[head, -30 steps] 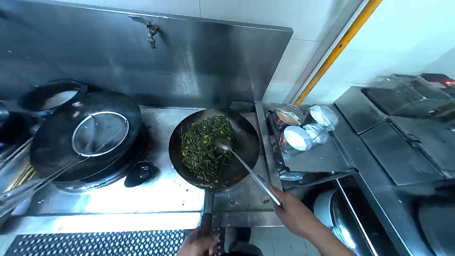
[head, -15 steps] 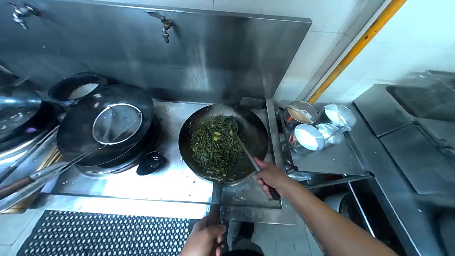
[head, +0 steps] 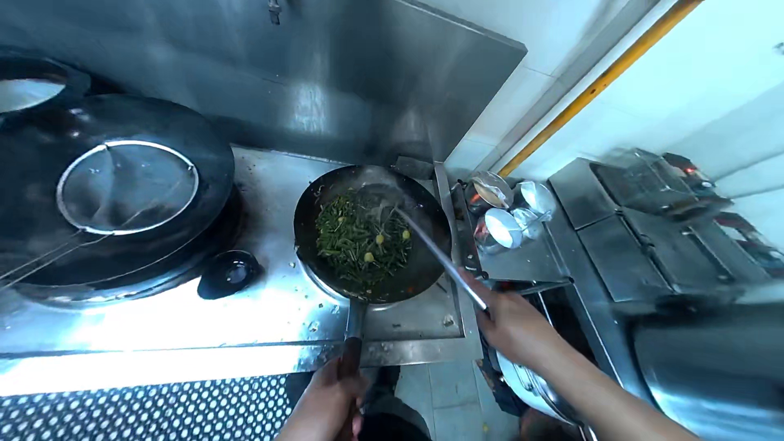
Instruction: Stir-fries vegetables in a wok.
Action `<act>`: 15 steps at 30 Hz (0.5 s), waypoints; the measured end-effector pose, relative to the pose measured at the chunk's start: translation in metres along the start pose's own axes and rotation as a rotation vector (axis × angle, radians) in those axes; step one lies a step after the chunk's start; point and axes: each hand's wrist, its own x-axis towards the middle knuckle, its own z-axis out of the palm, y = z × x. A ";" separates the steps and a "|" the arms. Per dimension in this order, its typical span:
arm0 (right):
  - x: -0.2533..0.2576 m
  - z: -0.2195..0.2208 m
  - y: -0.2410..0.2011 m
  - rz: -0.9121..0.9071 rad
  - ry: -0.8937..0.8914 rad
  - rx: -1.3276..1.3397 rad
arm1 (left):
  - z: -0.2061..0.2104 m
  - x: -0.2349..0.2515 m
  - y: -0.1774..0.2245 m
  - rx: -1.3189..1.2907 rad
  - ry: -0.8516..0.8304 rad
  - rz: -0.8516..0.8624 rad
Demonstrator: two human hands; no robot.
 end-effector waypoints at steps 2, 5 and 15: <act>0.040 0.003 0.011 -0.016 0.093 0.031 | -0.010 0.008 0.000 0.000 0.006 -0.002; 0.104 0.018 0.032 -0.037 0.136 0.095 | -0.012 0.008 -0.003 -0.003 0.021 0.020; 0.092 0.041 0.054 -0.101 -0.525 1.017 | 0.024 0.011 -0.015 0.031 0.109 0.034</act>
